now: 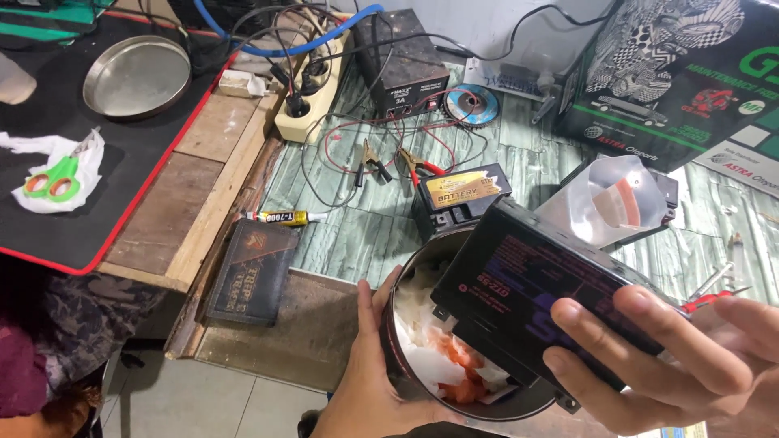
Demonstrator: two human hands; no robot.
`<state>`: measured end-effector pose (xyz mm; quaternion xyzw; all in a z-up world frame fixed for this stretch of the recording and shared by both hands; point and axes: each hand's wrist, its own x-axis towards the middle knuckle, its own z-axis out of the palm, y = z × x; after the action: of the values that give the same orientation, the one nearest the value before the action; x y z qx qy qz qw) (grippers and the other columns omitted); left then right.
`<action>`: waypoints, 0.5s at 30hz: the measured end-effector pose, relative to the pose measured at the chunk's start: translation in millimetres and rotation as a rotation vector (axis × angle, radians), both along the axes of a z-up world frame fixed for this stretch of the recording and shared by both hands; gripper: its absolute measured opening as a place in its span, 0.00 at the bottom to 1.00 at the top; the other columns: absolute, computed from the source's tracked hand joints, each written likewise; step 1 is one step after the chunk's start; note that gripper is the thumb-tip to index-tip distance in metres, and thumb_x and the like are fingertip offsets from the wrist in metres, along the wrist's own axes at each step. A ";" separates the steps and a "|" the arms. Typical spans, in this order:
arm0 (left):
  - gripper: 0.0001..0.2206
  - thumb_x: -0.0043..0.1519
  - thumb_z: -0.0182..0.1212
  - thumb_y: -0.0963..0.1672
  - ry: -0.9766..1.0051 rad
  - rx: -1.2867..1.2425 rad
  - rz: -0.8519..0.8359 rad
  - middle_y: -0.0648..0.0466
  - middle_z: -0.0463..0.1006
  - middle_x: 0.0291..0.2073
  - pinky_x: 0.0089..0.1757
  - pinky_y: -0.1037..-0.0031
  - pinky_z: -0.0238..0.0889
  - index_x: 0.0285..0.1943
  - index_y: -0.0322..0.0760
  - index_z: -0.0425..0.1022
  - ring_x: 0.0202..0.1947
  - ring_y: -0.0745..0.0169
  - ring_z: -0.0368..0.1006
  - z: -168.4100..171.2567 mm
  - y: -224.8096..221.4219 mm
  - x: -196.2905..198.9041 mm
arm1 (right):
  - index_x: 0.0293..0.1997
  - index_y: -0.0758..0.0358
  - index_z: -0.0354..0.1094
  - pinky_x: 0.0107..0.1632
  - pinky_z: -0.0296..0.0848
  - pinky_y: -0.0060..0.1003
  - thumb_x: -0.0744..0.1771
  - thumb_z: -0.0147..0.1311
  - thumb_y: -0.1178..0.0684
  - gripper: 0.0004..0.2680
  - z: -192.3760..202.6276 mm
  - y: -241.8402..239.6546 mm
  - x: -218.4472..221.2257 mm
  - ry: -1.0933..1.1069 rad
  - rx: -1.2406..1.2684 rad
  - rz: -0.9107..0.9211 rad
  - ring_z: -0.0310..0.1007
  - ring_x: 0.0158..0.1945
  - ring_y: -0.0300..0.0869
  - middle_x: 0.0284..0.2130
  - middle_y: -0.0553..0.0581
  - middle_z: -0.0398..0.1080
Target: Filling battery cells with liquid using a syringe and sealing them with caps on a workbench.
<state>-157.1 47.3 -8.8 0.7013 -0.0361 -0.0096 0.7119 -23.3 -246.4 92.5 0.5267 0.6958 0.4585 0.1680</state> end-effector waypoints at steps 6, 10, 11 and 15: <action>0.63 0.53 0.72 0.56 -0.108 -0.058 -0.024 0.45 0.37 0.81 0.69 0.50 0.39 0.76 0.47 0.08 0.80 0.49 0.42 -7.0 -0.6 5.1 | 0.63 0.41 0.66 0.34 0.63 0.37 0.73 0.47 0.48 0.10 2.7 0.1 -2.8 -0.013 -0.014 -0.053 0.72 0.47 0.39 0.53 0.43 0.78; 0.65 0.46 0.70 0.62 0.067 0.098 0.015 0.54 0.42 0.82 0.69 0.54 0.33 0.78 0.47 0.13 0.80 0.58 0.42 11.1 0.5 1.0 | 0.67 0.42 0.63 0.31 0.73 0.44 0.71 0.48 0.49 0.15 4.9 -13.1 -20.9 0.129 -0.078 -0.259 0.66 0.56 0.47 0.61 0.46 0.71; 0.67 0.43 0.72 0.61 0.171 0.079 0.017 0.59 0.42 0.82 0.69 0.56 0.32 0.79 0.48 0.15 0.80 0.62 0.43 16.7 -0.4 0.8 | 0.66 0.44 0.65 0.31 0.72 0.39 0.70 0.49 0.55 0.16 5.3 -13.9 -16.9 0.098 -0.095 -0.177 0.66 0.55 0.46 0.59 0.47 0.73; 0.70 0.41 0.77 0.57 0.273 -0.052 0.042 0.61 0.41 0.82 0.68 0.55 0.34 0.79 0.49 0.14 0.79 0.64 0.44 17.5 -4.4 4.1 | 0.67 0.41 0.64 0.37 0.67 0.40 0.72 0.46 0.48 0.13 -0.1 -12.9 -19.6 0.048 -0.034 -0.189 0.69 0.53 0.39 0.59 0.42 0.73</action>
<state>-152.9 42.8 8.7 0.6752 0.0758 -0.0889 0.7283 -42.8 -259.3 92.4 0.5978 0.6548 0.4158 0.2025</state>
